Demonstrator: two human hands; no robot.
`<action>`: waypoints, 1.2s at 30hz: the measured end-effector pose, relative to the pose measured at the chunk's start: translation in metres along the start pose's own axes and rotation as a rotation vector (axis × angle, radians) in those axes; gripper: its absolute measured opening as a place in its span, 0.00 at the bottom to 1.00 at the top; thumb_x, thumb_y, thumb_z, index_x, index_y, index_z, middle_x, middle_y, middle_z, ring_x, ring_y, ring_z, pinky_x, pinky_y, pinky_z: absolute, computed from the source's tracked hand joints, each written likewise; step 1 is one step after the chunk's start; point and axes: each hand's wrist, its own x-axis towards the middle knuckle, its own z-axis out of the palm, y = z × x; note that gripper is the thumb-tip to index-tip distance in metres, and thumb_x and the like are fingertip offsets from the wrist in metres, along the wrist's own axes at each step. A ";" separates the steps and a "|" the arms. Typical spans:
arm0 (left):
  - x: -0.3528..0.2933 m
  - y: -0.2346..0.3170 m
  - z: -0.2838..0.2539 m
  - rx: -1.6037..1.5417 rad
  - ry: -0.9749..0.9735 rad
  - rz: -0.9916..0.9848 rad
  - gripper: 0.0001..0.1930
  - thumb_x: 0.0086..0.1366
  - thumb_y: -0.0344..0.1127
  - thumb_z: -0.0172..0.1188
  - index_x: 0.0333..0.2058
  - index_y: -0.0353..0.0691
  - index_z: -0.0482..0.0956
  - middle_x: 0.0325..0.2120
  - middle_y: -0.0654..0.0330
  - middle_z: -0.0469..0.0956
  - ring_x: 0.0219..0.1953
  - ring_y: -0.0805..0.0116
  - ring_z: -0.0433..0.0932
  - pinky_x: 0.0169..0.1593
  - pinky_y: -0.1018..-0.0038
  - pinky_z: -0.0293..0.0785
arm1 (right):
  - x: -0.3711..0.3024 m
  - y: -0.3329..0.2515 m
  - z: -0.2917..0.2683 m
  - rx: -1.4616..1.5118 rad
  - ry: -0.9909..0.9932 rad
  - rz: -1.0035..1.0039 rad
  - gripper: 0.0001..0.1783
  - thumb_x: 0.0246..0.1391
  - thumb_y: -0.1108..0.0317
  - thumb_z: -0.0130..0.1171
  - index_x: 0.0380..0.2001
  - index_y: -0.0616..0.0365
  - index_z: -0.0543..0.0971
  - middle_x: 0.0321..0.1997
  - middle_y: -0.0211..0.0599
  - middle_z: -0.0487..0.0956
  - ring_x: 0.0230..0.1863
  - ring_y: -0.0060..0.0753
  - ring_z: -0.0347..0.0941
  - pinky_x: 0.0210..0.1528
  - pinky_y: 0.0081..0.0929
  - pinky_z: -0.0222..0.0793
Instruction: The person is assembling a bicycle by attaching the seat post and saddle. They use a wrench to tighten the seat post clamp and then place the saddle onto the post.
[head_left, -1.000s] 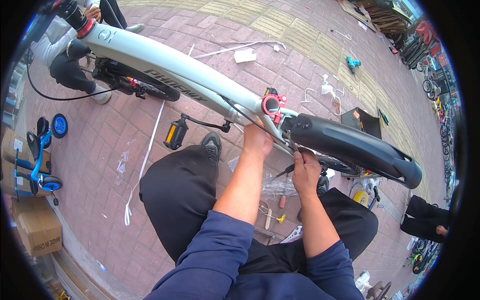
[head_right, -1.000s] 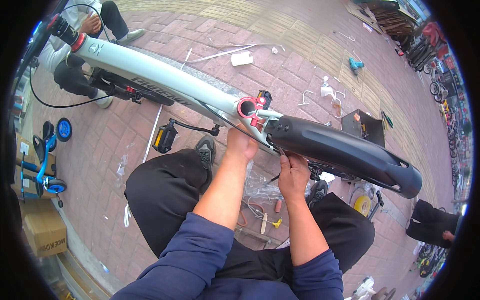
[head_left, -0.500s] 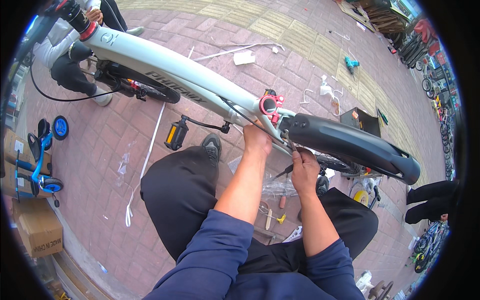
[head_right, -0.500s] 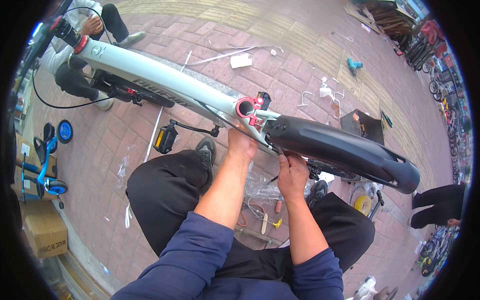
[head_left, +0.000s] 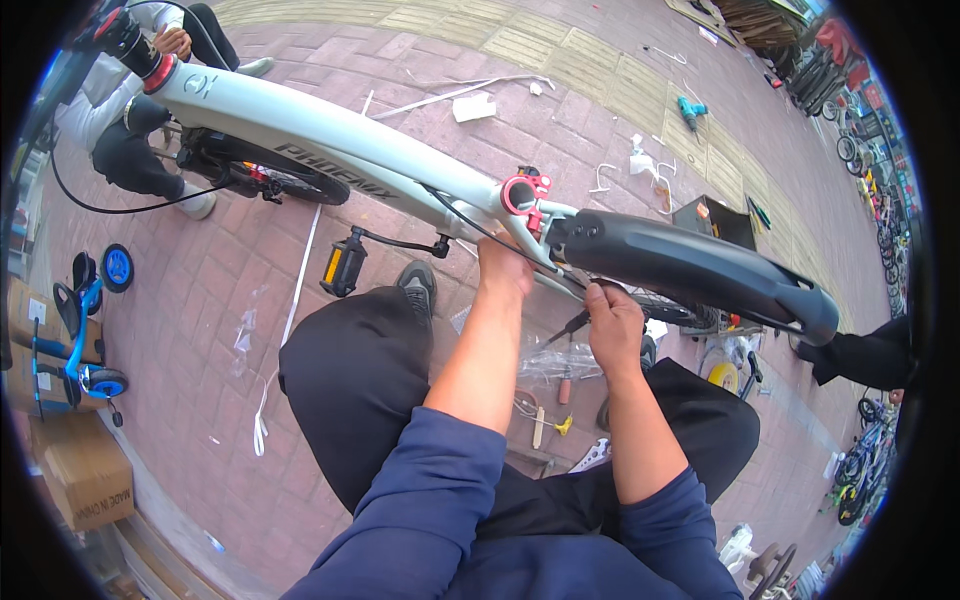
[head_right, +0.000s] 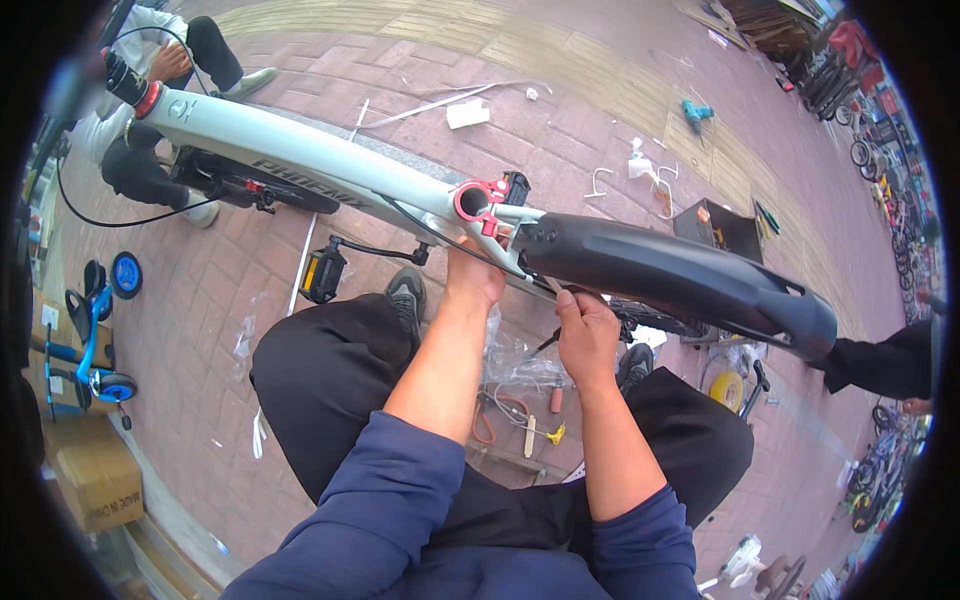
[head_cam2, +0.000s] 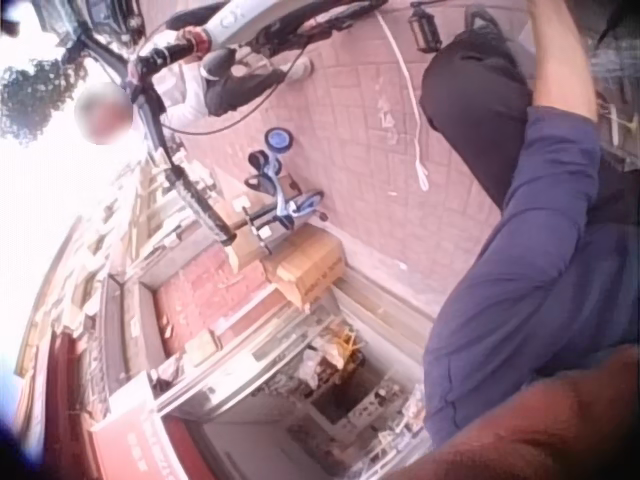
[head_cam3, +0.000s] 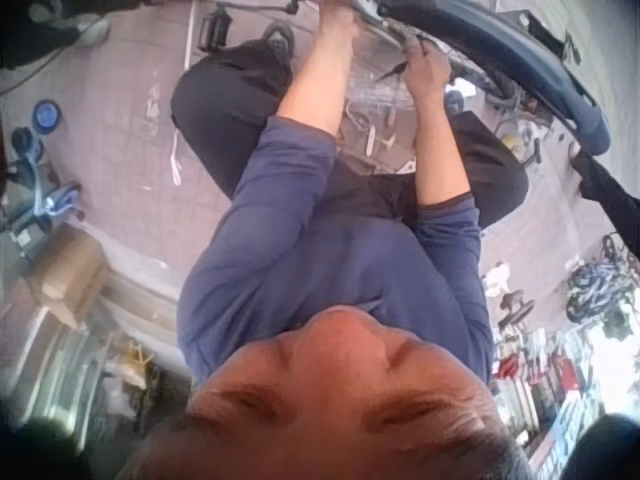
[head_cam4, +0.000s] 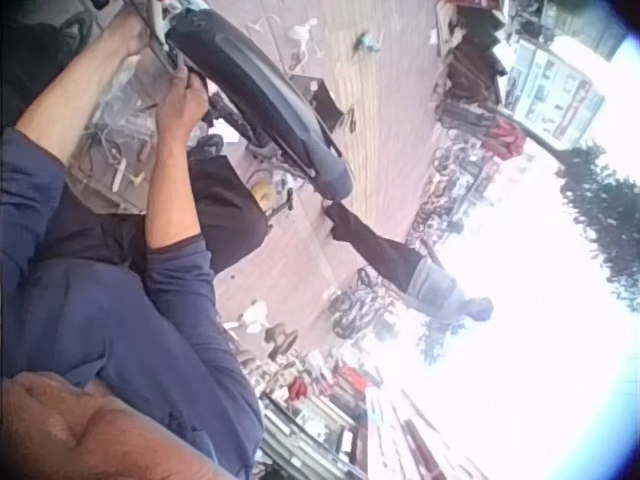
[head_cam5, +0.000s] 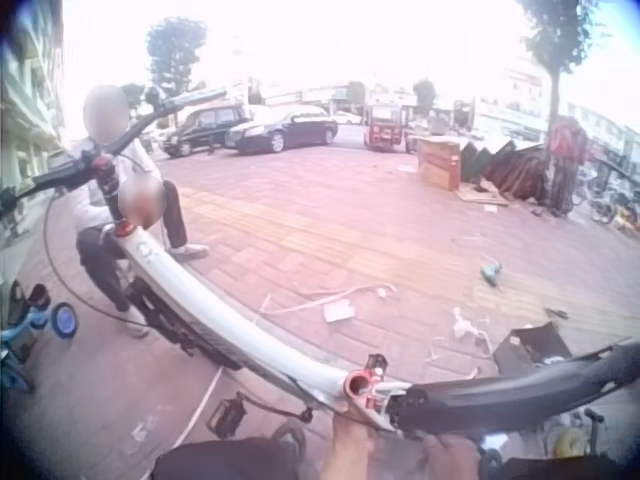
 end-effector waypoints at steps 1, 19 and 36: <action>0.001 -0.002 -0.001 -0.009 0.011 0.012 0.03 0.60 0.29 0.61 0.34 0.38 0.80 0.29 0.59 0.81 0.32 0.68 0.81 0.38 0.73 0.79 | -0.001 0.000 -0.001 0.033 0.003 0.041 0.20 0.63 0.57 0.58 0.27 0.65 0.81 0.21 0.37 0.76 0.26 0.30 0.71 0.34 0.29 0.67; -0.006 -0.008 0.020 -0.138 0.105 0.024 0.08 0.66 0.31 0.53 0.39 0.33 0.76 0.32 0.53 0.80 0.30 0.67 0.80 0.32 0.72 0.79 | -0.001 0.016 0.002 0.214 -0.037 0.211 0.22 0.66 0.54 0.57 0.30 0.65 0.83 0.27 0.29 0.78 0.31 0.20 0.69 0.37 0.22 0.64; -0.075 0.041 -0.003 0.652 0.039 -0.209 0.42 0.59 0.18 0.60 0.69 0.43 0.49 0.44 0.49 0.79 0.41 0.58 0.83 0.42 0.64 0.82 | 0.004 0.027 0.014 0.234 0.035 0.059 0.20 0.63 0.55 0.58 0.27 0.62 0.82 0.25 0.36 0.79 0.29 0.28 0.72 0.37 0.29 0.68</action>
